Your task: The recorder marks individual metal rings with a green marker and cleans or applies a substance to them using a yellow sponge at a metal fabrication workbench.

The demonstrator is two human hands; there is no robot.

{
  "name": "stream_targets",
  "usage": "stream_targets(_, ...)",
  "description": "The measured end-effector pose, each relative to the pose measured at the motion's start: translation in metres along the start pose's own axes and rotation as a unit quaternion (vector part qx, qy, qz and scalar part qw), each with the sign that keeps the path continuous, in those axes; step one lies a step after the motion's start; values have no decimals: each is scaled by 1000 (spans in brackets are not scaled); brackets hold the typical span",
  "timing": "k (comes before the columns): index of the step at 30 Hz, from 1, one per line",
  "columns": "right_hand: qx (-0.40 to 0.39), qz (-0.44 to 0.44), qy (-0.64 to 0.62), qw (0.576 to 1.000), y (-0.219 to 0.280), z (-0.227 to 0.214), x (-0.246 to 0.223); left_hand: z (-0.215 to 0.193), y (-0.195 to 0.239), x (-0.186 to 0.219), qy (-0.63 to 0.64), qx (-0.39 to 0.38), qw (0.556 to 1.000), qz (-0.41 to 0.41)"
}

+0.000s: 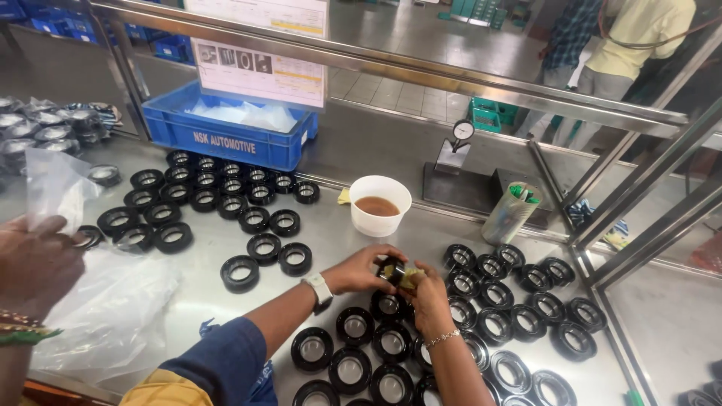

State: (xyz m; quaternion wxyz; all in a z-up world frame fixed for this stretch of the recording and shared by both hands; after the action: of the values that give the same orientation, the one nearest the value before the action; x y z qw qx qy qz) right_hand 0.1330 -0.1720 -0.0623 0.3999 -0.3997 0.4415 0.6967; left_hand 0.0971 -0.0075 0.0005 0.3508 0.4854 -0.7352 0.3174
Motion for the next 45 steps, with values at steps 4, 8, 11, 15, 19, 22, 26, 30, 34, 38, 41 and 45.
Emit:
stream_targets(4, -51, -18, 14, 998, 11, 17, -8, 11, 12, 14, 226, -32, 972, -59)
stream_targets(8, -104, -26, -26, 994, -7, 10, 5, 13, 16, -2, 242, 42, 968, -56)
stream_targets(11, -116, -25, -39, 992, 15, 22, -8, 1, 32, 46, 77, 59, 988, 116)
stream_targets(15, -135, -9, -39, 990, 13, 27, -5, 2, 35, 28, 145, 15, 985, -92)
stream_targets(19, -151, -45, -64, 985, -5, 21, -3, -1, 29, 22, 104, 31, 994, -14)
stream_targets(22, -136, -39, -63, 988, 21, 33, -17, -5, 25, 22, 97, 36, 994, 34)
stream_targets(26, -123, -31, -56, 990, 25, 45, -22, 8, 24, -5, 282, 10, 946, -157)
stream_targets(30, -126, -44, 30, 991, 6, 39, -22, 3, 26, -8, 317, 18, 940, -129)
stream_targets(34, -8, -24, 85, 996, -46, -16, -28, -40, 41, -36, -135, 100, 973, -157)
stream_targets(38, 17, 30, 41, 999, -101, -61, -10, -55, 42, -87, -375, 93, 899, -204)
stream_targets(41, -58, 70, 50, 995, -81, -39, -7, -51, 20, -51, -473, -25, 847, -241)
stream_targets(45, -139, 79, 66, 985, -28, 0, -15, -12, -19, -25, -310, 24, 950, -43)
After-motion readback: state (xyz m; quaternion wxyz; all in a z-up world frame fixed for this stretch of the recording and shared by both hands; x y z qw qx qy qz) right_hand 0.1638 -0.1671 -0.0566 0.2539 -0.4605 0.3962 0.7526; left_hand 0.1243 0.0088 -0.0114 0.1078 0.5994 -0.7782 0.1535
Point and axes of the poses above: each hand's wrist, its own y-axis away from the middle knuckle, its own z-axis out of the palm, x = y × z, the point moved 8 cm from there along -y, towards the middle knuckle, and after that the axes turned 8 degrees about -x, right-handed, at the moved point
